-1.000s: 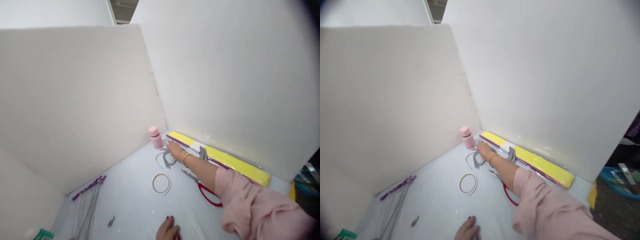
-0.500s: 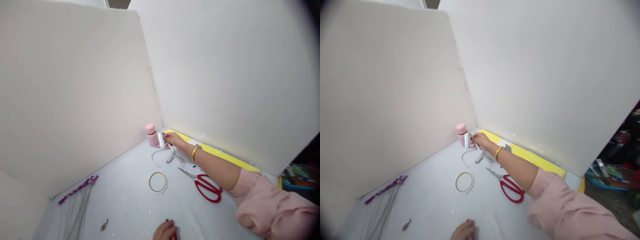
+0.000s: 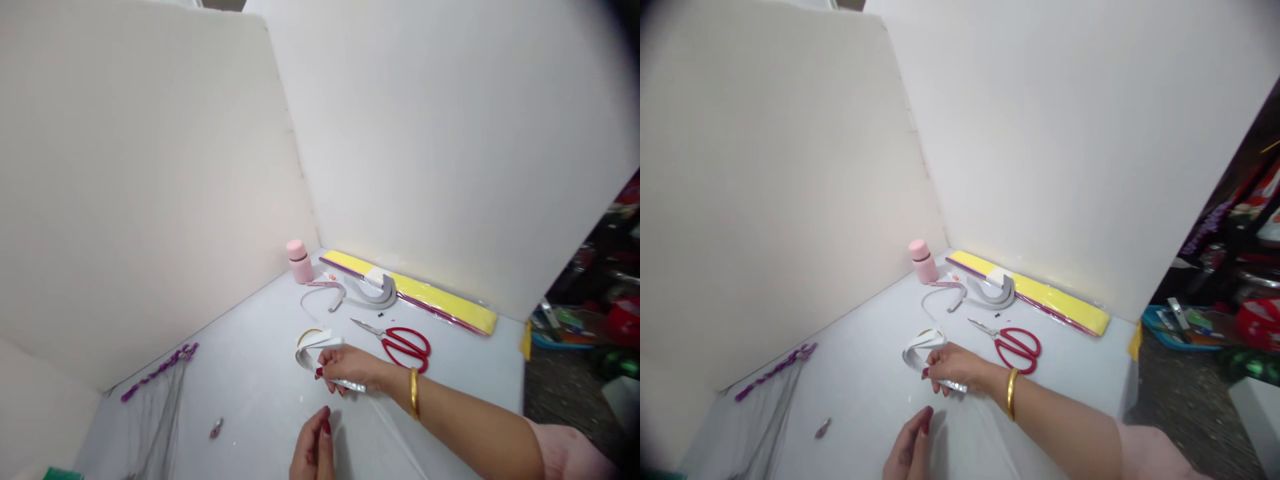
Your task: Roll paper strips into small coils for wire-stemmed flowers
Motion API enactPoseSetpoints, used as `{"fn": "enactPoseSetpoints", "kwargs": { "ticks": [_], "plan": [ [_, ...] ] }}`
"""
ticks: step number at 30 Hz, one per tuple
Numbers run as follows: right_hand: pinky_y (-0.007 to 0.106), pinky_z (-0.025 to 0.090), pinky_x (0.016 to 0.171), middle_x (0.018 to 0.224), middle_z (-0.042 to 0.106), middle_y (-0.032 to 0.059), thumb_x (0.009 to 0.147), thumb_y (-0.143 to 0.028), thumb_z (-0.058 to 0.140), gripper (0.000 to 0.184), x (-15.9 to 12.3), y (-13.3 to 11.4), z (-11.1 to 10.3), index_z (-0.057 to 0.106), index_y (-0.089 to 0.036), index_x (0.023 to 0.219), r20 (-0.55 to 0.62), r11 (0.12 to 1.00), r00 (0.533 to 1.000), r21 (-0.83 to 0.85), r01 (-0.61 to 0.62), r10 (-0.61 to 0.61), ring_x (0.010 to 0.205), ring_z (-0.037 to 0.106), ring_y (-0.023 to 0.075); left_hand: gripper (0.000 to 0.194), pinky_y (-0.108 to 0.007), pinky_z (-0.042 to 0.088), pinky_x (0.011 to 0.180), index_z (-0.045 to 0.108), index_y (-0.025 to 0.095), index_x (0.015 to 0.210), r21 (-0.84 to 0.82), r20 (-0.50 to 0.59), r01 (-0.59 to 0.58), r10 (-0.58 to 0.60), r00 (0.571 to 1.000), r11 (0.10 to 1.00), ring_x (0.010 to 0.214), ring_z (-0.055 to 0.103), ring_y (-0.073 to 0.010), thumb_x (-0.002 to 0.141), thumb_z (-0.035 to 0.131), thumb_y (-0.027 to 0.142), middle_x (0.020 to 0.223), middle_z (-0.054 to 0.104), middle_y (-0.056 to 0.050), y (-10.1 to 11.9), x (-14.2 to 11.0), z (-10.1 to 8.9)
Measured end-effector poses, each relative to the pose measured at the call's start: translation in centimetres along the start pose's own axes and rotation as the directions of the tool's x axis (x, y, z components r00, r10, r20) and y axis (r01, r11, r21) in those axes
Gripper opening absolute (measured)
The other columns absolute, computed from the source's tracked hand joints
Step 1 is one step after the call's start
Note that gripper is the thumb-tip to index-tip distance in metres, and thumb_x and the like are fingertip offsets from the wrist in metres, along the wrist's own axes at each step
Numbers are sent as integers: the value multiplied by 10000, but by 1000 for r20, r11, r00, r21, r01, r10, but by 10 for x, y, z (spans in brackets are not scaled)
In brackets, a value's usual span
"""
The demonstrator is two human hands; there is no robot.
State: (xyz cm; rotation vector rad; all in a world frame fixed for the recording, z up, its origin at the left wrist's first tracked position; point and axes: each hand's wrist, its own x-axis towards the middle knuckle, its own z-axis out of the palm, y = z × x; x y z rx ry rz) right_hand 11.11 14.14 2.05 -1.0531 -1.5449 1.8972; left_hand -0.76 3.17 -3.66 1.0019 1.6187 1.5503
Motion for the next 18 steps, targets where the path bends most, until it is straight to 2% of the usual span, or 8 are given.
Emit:
{"fn": "enactPoseSetpoints", "kwargs": {
  "ticks": [2, 6, 10, 12, 15, 18],
  "plan": [
    [129, 322, 324, 447, 560, -46, 662, -149, 511, 59, -5, 2, 3, 545, -135, 708, 32, 1000, 999, 4, -1, 1, 316, 434, 46, 383, -292, 482, 765, 654, 130, 862, -105, -25, 66, -69, 997, 992, 833, 634, -233, 629, 626, 432, 887, 685, -131, 1, 2, 2],
    [129, 332, 326, 438, 552, -55, 674, -157, 490, 82, -14, 10, 18, 560, -137, 713, 129, 1000, 992, 18, 2, -4, 296, 421, 41, 578, -272, 504, 636, 541, 124, 1029, -307, -44, 153, -174, 984, 940, 787, 635, -218, 599, 650, 493, 964, 639, -148, 5, 7, 3],
    [134, 351, 347, 425, 533, -53, 652, -133, 497, 86, -19, 21, 34, 583, -123, 649, 201, 999, 979, 37, 21, -28, 316, 429, 41, 472, -246, 483, 569, 592, 100, 896, -261, 86, 149, -131, 988, 954, 579, 607, -165, 634, 633, 491, 645, 655, -69, 10, 9, 1],
    [146, 356, 349, 419, 535, -46, 646, -141, 518, 70, -19, 25, 35, 584, -119, 641, 199, 998, 979, 51, 34, -43, 317, 433, 50, 432, -251, 480, 581, 608, 101, 836, -224, 110, 149, -127, 986, 963, 567, 608, -169, 647, 621, 489, 590, 652, -60, 9, 8, 1],
    [172, 366, 360, 425, 544, -36, 642, -178, 556, 55, -17, 26, 26, 559, -124, 651, 107, 993, 990, 90, 79, -89, 330, 447, 70, 451, -276, 492, 609, 602, 111, 870, -216, 25, 164, -162, 986, 963, 692, 644, -218, 639, 610, 498, 757, 690, -109, 4, 7, -1],
    [181, 360, 380, 446, 536, -43, 671, -239, 553, 104, -11, 21, 12, 507, -145, 671, -111, 974, 980, 140, 178, -163, 349, 427, 68, 408, -291, 499, 661, 574, 122, 968, -55, -93, 93, -98, 991, 994, 802, 644, -229, 717, 538, 441, 920, 673, -140, 10, 12, -5]
  ]
}}
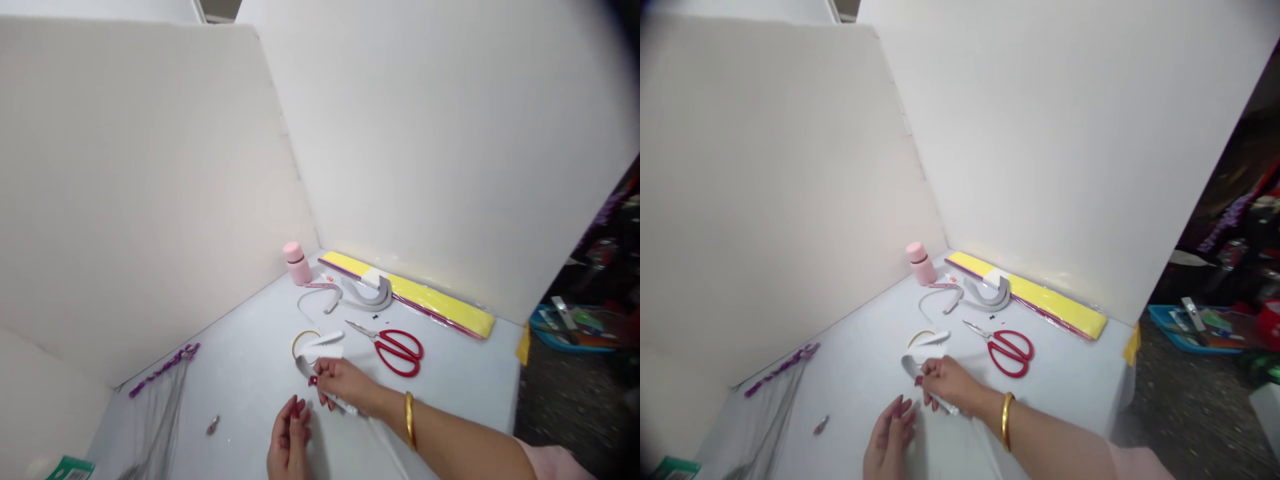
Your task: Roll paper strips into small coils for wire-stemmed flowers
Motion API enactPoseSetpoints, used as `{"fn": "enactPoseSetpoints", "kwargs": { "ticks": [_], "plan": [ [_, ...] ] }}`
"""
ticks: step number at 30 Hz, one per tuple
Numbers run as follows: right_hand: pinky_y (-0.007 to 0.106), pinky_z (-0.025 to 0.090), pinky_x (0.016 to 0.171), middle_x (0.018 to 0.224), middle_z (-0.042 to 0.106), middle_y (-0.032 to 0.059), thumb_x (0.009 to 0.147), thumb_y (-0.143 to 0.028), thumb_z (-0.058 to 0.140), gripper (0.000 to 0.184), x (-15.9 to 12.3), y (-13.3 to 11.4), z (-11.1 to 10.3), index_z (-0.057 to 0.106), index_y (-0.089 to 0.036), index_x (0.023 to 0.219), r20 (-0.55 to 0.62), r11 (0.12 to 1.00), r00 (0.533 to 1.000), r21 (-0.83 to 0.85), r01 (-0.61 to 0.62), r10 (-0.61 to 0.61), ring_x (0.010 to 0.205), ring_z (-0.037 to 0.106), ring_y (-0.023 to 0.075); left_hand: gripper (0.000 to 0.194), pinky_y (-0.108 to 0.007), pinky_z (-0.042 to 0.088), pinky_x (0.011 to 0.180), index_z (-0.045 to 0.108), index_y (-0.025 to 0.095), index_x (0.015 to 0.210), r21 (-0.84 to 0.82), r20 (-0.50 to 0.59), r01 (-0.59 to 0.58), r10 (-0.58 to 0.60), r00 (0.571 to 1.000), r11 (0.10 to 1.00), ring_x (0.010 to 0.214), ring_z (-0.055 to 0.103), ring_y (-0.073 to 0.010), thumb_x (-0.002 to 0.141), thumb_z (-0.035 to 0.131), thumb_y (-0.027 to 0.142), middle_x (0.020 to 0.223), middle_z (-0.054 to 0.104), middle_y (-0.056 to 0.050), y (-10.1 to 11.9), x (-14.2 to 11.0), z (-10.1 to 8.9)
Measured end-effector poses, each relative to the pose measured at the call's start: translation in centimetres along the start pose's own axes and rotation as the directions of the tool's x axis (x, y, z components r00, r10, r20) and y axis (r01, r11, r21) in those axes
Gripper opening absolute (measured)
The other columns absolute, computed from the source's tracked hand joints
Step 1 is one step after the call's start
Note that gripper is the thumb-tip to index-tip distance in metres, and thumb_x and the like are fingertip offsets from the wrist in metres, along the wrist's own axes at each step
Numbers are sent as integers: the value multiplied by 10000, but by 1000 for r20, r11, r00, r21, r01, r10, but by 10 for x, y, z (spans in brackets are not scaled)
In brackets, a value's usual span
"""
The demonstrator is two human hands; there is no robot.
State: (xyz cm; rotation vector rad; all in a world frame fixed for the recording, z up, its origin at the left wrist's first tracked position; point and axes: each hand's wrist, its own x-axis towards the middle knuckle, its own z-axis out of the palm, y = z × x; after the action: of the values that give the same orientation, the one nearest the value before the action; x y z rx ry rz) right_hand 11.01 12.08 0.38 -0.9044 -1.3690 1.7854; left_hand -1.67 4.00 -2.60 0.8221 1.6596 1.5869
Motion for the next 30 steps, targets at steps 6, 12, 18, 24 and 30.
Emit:
{"fn": "enactPoseSetpoints", "kwargs": {
  "ticks": [6, 12, 18, 24, 30],
  "plan": [
    [186, 361, 482, 571, 485, -55, 780, -349, 448, 170, 12, -15, -16, 449, -186, 734, -453, 975, 877, 66, 212, -160, 477, 433, 72, 292, -378, 440, 855, 541, 149, 1069, 487, 316, -511, 403, 859, 708, 1015, 550, -228, 822, 415, 241, 1108, 587, -128, 54, 59, 35],
    [201, 339, 434, 519, 471, -46, 753, -367, 474, 204, 15, -15, -17, 455, -177, 683, -502, 974, 856, 108, 199, -119, 422, 413, 81, 241, -459, 316, 951, 614, 169, 955, 445, 537, -686, 441, 719, 576, 1136, 441, -240, 748, 541, 68, 1174, 546, -99, 60, 140, 112],
    [199, 369, 448, 555, 490, -36, 779, -368, 424, 203, 19, -13, -21, 465, -172, 744, -526, 986, 842, 40, 162, -117, 442, 439, 84, 82, -405, 361, 926, 623, 159, 769, 397, 489, -668, 471, 734, 629, 1061, 515, -207, 776, 549, 194, 1007, 642, -66, 67, 145, 106],
    [199, 396, 452, 565, 502, -34, 833, -329, 345, 218, 20, -14, -30, 481, -171, 769, -466, 966, 863, -246, 83, -193, 456, 475, 93, 234, -304, 495, 701, 549, 173, 941, 411, 83, -481, 494, 866, 774, 801, 639, -189, 826, 431, 339, 847, 679, -63, 83, 77, 32],
    [298, 462, 693, 836, 599, 34, 842, -274, 481, 158, 51, -40, -66, 574, -149, 869, -387, 727, 884, -682, -80, -264, 761, 571, 151, 95, -322, 482, 725, 602, 238, 767, 615, -54, -509, 676, 735, 602, 795, 640, -223, 754, 516, 278, 724, 685, -34, 68, 10, -17]
  ]
}}
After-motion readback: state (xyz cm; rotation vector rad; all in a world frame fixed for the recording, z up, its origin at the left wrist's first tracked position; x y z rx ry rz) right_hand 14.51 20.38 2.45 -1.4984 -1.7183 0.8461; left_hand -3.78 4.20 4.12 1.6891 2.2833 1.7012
